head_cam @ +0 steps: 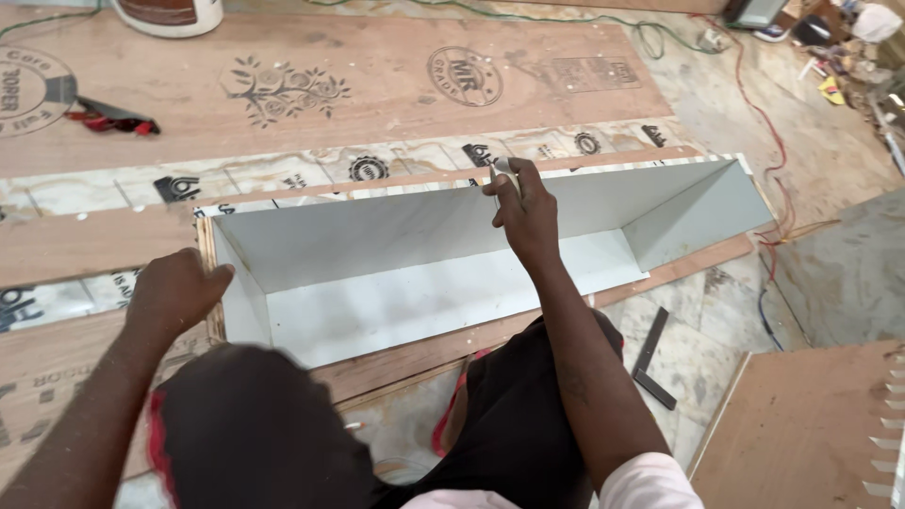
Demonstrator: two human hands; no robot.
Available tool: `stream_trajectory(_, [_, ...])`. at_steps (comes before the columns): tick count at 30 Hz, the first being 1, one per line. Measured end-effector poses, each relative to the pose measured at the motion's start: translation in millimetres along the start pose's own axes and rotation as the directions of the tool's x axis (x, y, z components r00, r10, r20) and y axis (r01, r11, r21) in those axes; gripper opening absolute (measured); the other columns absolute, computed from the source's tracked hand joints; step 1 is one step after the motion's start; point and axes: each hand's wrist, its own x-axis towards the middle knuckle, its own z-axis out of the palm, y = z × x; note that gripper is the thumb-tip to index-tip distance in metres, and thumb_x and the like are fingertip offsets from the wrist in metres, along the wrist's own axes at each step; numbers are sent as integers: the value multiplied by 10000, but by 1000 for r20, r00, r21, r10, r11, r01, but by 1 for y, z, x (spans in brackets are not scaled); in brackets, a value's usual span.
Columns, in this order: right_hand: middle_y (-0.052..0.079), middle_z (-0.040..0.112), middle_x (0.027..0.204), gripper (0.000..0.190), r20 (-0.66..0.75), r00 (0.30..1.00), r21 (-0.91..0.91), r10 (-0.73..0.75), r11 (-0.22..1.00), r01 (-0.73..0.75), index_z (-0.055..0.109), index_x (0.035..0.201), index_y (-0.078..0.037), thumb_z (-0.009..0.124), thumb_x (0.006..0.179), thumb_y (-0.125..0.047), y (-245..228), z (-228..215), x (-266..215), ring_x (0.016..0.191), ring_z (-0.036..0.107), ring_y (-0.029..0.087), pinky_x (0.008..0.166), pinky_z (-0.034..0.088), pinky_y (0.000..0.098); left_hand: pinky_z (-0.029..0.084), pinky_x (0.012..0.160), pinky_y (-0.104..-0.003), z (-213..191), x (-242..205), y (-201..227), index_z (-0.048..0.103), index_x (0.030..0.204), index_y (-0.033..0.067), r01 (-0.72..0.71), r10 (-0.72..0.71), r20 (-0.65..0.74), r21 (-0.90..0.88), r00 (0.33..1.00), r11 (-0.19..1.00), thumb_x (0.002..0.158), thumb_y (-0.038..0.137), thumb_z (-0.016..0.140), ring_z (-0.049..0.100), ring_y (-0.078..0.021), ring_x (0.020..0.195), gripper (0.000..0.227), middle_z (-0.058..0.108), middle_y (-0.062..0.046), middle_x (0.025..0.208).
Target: The person applies masking tape along the top edge of a white wooden cabinet frame. They hold a roll of tape in one hand and press the tape onto the wood with the other, moving along the length of the cabinet.
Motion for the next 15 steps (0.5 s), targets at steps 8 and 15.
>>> stream_trajectory(8, [97,763,846,333,86,989,240,124,960,-141,596,1298,-45,538,1034,-240,22,12,-5,532,637,117,471,489,258,680,722,-433,-26,32,27,777,957,-44,117,-105,530,11,842,993,938,558,667,827,-262,719,613,847,-188,844])
stream_trajectory(15, [140,718,766,358,267,958,483,101,846,-224,558,1337,-59,541,1026,-235,12,25,-8,574,691,172,507,550,299,598,794,-469,-42,19,61,844,985,60,134,-219,345,254,912,958,907,515,749,795,-250,805,471,826,-81,865])
